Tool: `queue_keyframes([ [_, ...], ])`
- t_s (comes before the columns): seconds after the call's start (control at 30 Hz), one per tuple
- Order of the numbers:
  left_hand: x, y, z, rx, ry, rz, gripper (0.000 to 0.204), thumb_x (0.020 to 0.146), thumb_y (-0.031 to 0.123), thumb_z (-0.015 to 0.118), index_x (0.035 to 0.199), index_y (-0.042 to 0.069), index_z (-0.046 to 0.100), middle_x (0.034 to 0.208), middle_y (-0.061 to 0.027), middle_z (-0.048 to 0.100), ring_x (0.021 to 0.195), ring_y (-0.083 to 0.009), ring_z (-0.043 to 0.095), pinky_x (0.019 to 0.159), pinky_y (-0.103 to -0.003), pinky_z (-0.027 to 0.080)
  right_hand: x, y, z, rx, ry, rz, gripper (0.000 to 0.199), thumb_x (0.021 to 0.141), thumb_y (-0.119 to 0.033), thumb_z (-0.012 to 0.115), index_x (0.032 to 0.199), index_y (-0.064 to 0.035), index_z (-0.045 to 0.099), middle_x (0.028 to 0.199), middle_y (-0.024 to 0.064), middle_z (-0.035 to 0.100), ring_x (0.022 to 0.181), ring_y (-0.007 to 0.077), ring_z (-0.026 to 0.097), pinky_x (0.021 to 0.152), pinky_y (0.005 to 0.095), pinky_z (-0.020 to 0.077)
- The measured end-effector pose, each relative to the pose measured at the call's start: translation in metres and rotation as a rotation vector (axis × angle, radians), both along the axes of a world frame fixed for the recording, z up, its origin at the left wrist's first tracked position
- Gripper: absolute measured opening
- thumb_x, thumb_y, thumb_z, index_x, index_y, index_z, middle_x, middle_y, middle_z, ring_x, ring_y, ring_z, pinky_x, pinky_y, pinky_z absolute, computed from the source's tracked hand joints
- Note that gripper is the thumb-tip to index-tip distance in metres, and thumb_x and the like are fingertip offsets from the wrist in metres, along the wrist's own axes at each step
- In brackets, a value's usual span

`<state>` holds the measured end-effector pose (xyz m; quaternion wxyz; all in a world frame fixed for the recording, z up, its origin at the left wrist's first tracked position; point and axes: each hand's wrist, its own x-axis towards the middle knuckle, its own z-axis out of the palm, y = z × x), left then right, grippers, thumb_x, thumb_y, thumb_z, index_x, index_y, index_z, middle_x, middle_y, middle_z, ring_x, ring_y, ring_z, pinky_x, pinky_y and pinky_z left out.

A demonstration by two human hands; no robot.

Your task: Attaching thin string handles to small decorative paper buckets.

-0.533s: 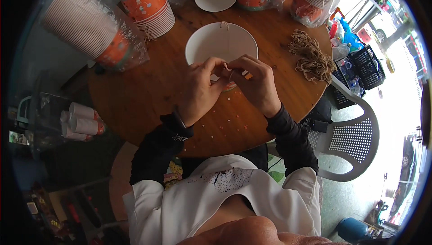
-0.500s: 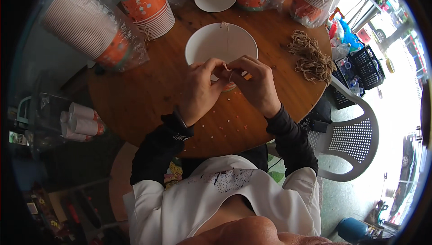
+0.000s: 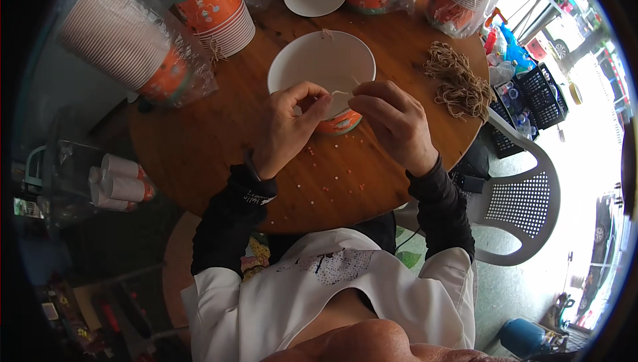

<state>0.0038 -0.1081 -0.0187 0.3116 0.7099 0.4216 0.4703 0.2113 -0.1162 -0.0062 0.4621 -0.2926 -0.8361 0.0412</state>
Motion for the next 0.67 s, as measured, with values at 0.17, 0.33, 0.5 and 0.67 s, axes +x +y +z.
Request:
queue_keyframes([
  [0.17,0.003,0.001,-0.005,0.029,0.002,-0.164,0.017,0.093,0.014,0.063,0.1,0.0,0.069,0.083,-0.0016,0.067,0.074,-0.0052,0.059,0.066,-0.021,0.048,-0.001,0.018,0.005,0.075,-0.021,0.032,0.025,0.07,-0.001,0.067,0.094,-0.0071,0.064,0.097,0.0069,0.061,0.086,0.0299,0.061,0.075,0.0381,0.0503],
  [0.33,0.007,-0.004,-0.002,-0.126,-0.079,-0.184,0.018,0.092,0.016,0.066,0.096,-0.002,0.069,0.082,-0.0051,0.067,0.075,-0.0083,0.061,0.066,-0.023,0.049,-0.001,0.012,-0.003,-0.243,0.211,0.03,0.02,0.077,-0.003,0.069,0.096,-0.0072,0.066,0.1,0.0075,0.064,0.091,0.0284,0.061,0.083,0.0361,0.0483],
  [0.5,0.011,-0.005,-0.001,-0.129,-0.119,-0.153,0.02,0.09,0.018,0.068,0.091,-0.002,0.068,0.081,-0.0067,0.066,0.074,-0.01,0.061,0.064,-0.025,0.049,0.016,-0.003,-0.015,-0.332,0.325,0.041,0.02,0.079,-0.004,0.071,0.098,-0.0056,0.067,0.099,0.0081,0.065,0.093,0.0258,0.061,0.089,0.0355,0.0451],
  [0.67,0.011,-0.004,0.004,-0.136,-0.04,-0.175,0.022,0.09,0.021,0.069,0.092,-0.001,0.068,0.083,-0.0055,0.067,0.077,-0.0112,0.062,0.068,-0.025,0.05,0.022,0.002,-0.025,-0.244,0.182,0.125,0.019,0.082,-0.007,0.072,0.1,-0.0064,0.067,0.109,0.0097,0.067,0.104,0.0266,0.062,0.107,0.04,0.0358],
])
